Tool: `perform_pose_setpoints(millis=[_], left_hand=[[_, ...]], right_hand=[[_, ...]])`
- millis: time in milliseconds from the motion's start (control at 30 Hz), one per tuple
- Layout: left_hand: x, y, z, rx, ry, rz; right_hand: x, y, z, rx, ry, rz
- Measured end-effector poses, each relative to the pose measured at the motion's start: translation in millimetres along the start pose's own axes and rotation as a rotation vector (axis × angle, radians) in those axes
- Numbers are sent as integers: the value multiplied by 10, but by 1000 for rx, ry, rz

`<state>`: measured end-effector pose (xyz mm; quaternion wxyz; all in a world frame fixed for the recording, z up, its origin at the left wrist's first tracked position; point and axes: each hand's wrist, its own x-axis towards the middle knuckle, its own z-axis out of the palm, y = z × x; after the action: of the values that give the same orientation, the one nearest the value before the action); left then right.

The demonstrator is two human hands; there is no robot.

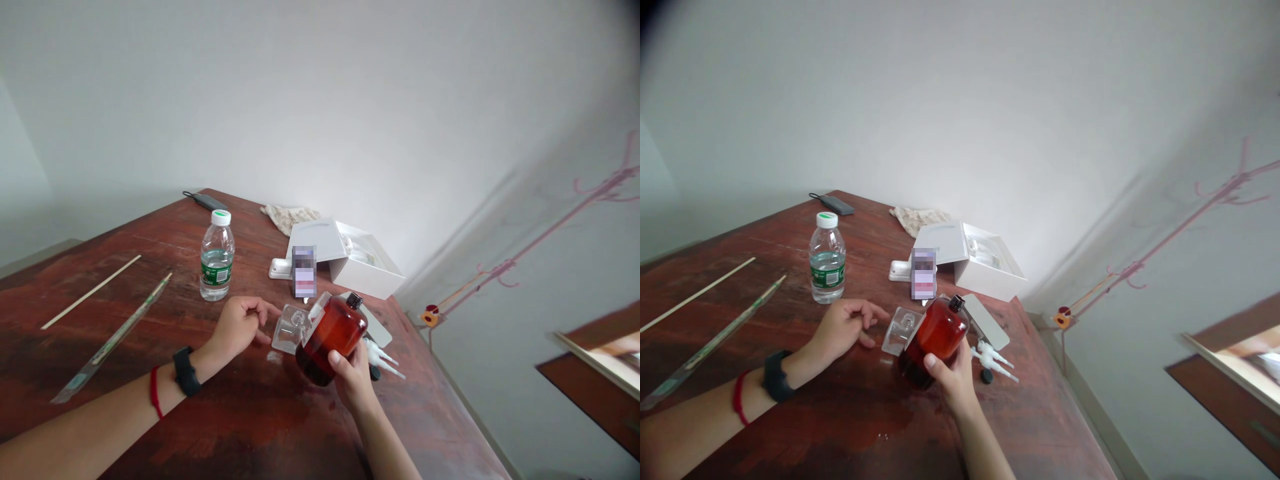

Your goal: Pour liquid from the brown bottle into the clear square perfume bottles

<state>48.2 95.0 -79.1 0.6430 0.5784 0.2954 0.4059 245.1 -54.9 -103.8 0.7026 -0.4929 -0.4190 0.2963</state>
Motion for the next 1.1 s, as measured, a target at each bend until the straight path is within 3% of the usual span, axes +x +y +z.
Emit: perform_pose_setpoints(millis=[400, 633, 933, 1100], left_hand=[[30, 87, 35, -15, 40, 61], [73, -23, 16, 62, -13, 101], [10, -162, 18, 203, -259, 168], [-32, -187, 18, 262, -300, 244]], right_hand=[[-2, 10, 3, 13, -11, 19], [-5, -7, 17, 10, -28, 28], [-34, -7, 17, 19, -24, 41], [-32, -13, 17, 11, -29, 50]])
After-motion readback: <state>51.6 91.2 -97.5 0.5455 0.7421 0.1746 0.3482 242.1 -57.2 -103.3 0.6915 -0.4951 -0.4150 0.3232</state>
